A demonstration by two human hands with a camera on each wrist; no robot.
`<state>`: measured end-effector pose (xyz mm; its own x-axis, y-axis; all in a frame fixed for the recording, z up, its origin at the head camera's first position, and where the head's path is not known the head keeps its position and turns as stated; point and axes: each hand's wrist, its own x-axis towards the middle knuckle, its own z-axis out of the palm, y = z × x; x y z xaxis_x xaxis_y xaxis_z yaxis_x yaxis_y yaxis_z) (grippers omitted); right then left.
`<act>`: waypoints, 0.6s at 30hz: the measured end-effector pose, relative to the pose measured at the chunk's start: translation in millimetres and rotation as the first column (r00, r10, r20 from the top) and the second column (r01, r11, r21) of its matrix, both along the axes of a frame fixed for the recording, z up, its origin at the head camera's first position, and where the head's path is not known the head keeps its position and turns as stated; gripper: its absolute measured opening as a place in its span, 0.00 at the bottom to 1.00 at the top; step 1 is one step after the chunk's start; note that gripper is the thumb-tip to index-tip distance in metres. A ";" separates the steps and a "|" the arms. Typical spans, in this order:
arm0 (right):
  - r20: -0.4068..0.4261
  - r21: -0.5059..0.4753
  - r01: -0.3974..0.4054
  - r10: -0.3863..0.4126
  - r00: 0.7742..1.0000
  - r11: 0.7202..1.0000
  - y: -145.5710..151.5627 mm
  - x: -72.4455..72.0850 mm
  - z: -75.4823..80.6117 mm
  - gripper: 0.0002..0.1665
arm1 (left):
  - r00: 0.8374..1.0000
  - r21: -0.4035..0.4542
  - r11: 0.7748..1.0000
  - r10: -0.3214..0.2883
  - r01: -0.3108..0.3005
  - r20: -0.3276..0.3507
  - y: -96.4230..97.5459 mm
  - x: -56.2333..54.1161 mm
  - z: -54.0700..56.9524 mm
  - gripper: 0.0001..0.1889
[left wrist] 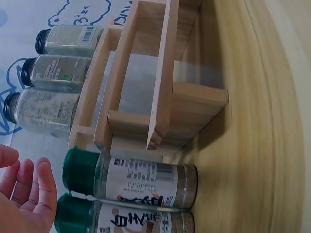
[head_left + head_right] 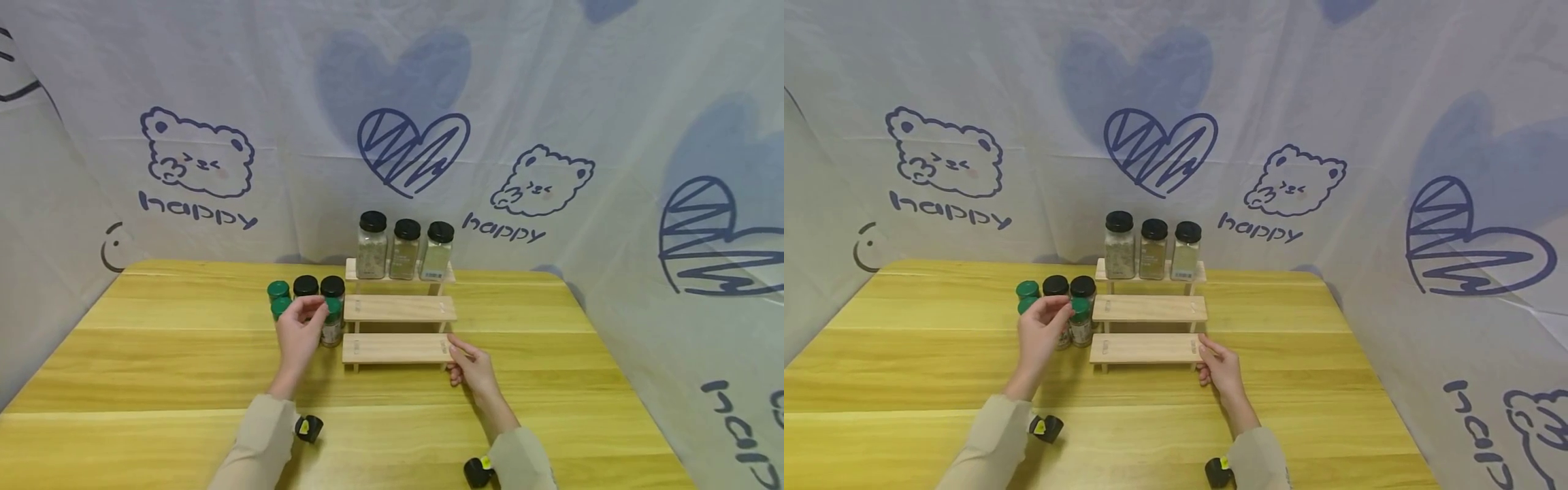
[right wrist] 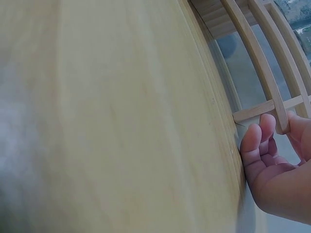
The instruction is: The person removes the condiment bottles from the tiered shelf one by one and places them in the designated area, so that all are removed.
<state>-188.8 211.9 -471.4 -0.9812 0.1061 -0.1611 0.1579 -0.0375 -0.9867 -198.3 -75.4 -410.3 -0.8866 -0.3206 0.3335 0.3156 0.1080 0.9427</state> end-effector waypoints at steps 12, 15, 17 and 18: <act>-0.019 -0.011 -0.014 0.014 1.000 1.000 0.7 0.0 -3.3 0.21 | 0.999 0.010 0.999 -0.040 0.040 0.015 13.1 -10.2 3.4 0.07; -0.023 -0.011 -0.015 0.015 1.000 1.000 1.0 -0.3 -3.0 0.22 | 0.999 -0.010 1.000 -0.028 0.029 0.023 16.1 -15.0 2.0 0.07; -0.016 -0.015 -0.013 0.012 1.000 1.000 1.1 -0.6 -2.8 0.21 | 0.999 -0.016 1.000 -0.023 0.024 0.026 17.8 -17.4 0.7 0.07; -0.013 -0.016 -0.012 0.012 1.000 1.000 1.1 -0.5 -2.6 0.21 | 0.999 -0.019 0.999 -0.025 0.025 0.028 18.7 -18.2 0.5 0.07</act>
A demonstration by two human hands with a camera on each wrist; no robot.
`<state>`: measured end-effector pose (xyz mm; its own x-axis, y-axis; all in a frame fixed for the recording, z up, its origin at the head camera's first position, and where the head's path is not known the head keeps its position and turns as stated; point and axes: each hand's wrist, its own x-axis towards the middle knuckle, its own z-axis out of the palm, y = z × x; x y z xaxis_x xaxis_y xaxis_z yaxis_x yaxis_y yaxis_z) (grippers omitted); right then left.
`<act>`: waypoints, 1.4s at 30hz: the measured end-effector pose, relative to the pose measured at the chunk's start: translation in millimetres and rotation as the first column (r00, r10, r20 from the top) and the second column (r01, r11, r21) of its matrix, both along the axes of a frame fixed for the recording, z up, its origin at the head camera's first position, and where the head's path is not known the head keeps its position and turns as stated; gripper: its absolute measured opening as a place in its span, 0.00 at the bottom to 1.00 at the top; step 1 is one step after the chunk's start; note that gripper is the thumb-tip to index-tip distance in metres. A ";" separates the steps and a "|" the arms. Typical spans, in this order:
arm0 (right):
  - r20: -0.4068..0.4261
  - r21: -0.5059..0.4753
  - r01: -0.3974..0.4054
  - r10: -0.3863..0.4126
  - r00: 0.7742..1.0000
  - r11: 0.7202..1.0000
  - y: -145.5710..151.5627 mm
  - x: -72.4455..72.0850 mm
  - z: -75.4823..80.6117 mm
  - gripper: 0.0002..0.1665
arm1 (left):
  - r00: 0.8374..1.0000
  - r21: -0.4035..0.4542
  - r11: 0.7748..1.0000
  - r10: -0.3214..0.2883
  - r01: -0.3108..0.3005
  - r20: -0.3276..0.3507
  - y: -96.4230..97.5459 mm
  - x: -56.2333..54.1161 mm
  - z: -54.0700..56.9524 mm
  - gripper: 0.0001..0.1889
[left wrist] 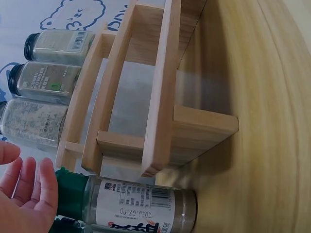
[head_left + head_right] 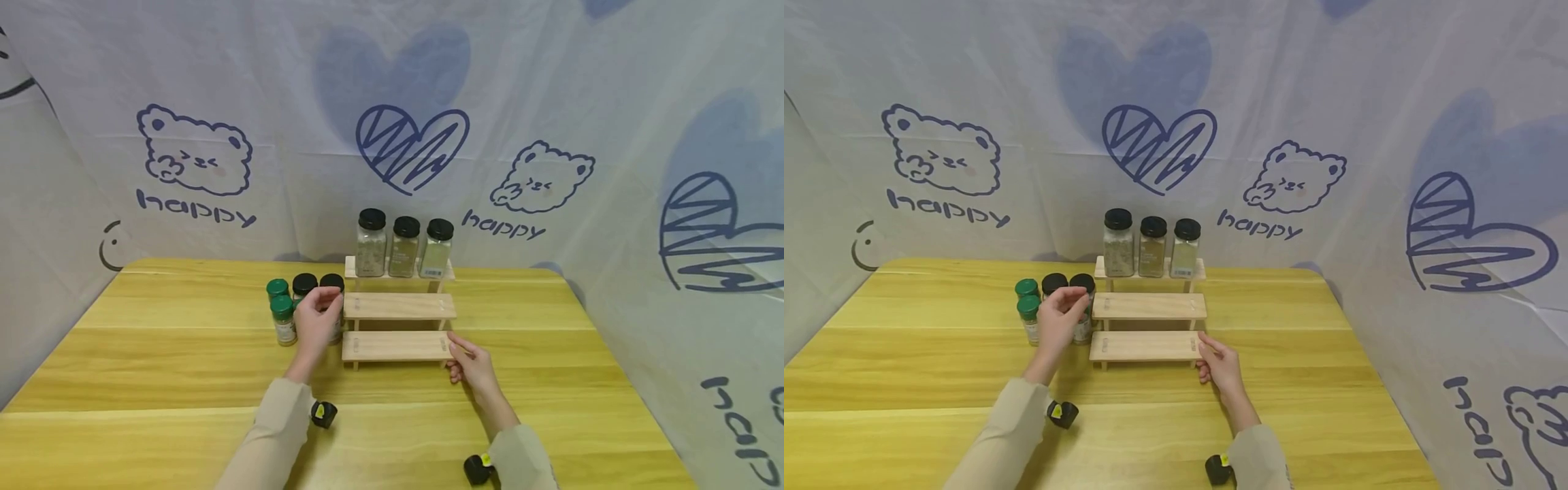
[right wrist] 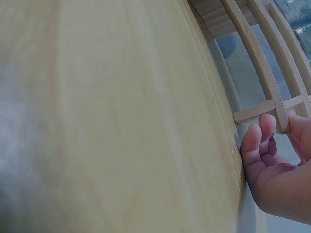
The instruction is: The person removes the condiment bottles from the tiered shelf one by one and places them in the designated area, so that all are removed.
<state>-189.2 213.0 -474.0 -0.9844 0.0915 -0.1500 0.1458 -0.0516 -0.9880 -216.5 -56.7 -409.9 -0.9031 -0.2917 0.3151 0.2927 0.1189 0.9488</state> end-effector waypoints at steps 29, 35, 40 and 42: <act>0.006 -0.002 0.005 -0.005 1.000 1.000 0.3 -0.7 -1.1 0.21 | 0.997 -0.046 0.998 -0.052 0.049 -0.051 13.0 -30.3 39.7 0.10; 0.013 0.007 0.008 -0.008 1.000 1.000 0.1 -0.6 -0.4 0.21 | 0.996 -0.053 0.996 -0.079 0.078 -0.032 16.2 -39.9 50.1 0.16; 0.015 0.008 0.013 -0.013 1.000 1.000 -1.0 0.4 1.3 0.21 | 0.995 -0.064 0.994 -0.089 0.087 -0.040 19.3 -45.2 56.1 0.21; 0.012 0.012 0.013 -0.013 1.000 1.000 -1.4 0.6 2.0 0.21 | 0.995 -0.066 0.994 -0.087 0.084 -0.041 20.0 -48.0 57.4 0.23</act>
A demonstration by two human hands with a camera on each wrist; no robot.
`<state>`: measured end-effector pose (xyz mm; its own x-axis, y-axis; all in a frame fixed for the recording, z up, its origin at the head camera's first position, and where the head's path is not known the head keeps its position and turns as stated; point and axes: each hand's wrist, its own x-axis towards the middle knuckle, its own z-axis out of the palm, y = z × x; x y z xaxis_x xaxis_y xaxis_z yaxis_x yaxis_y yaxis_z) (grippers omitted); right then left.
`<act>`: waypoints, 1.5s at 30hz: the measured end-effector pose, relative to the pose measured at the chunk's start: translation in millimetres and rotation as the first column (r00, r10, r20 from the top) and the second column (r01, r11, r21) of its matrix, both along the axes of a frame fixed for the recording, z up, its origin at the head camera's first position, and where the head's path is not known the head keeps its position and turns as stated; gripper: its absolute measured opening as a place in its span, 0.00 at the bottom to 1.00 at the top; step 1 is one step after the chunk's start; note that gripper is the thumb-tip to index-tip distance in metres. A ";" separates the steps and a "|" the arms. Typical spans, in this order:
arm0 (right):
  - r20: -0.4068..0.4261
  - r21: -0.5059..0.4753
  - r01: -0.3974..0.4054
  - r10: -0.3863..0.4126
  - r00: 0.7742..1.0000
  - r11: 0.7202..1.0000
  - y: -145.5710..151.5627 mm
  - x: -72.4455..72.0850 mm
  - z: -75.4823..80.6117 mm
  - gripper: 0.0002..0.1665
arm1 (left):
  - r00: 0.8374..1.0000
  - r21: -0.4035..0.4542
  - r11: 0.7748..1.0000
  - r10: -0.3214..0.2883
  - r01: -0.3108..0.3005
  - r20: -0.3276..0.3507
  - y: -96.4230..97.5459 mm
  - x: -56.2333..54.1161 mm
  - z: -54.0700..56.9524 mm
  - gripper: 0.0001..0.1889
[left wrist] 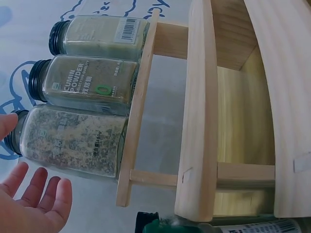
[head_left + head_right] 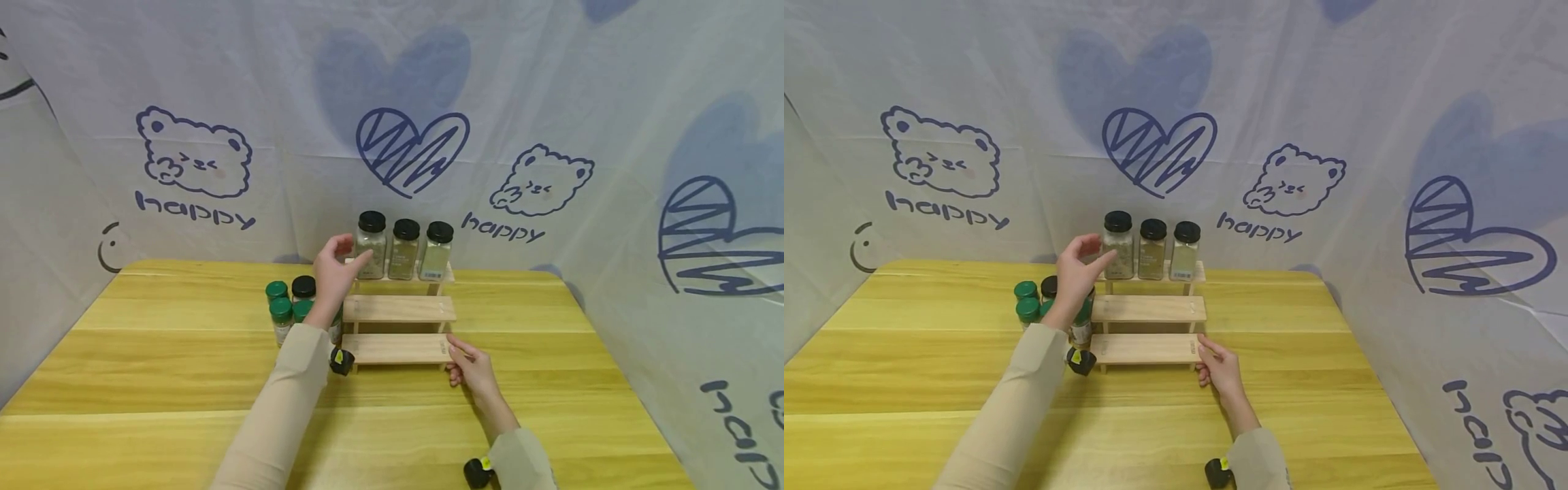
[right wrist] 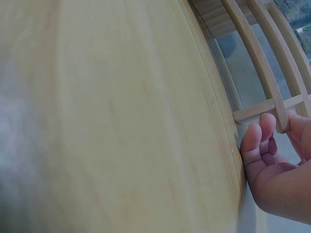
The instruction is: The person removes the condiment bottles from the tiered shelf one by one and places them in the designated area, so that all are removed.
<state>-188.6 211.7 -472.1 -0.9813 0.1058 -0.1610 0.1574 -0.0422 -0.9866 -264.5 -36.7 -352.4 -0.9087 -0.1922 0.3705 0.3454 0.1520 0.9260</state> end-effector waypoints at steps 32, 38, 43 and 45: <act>-0.004 -0.001 -0.003 0.003 1.000 1.000 0.5 -3.2 0.6 0.21 | 0.985 0.045 0.995 -0.091 0.086 0.145 5.6 -28.3 13.2 0.31; -0.004 0.000 0.000 0.000 1.000 1.000 0.2 -2.2 1.2 0.21 | 0.976 0.033 0.991 -0.130 0.126 0.177 6.4 -29.5 15.1 0.32; 0.002 -0.004 0.000 0.000 1.000 1.000 -0.3 -1.2 1.6 0.21 | 0.971 0.031 0.990 -0.142 0.138 0.192 7.1 -29.2 15.5 0.32; 0.005 -0.010 0.002 -0.002 1.000 1.000 -0.2 -1.1 1.5 0.21 | 0.970 0.042 0.989 -0.148 0.143 0.191 7.5 -29.2 15.6 0.32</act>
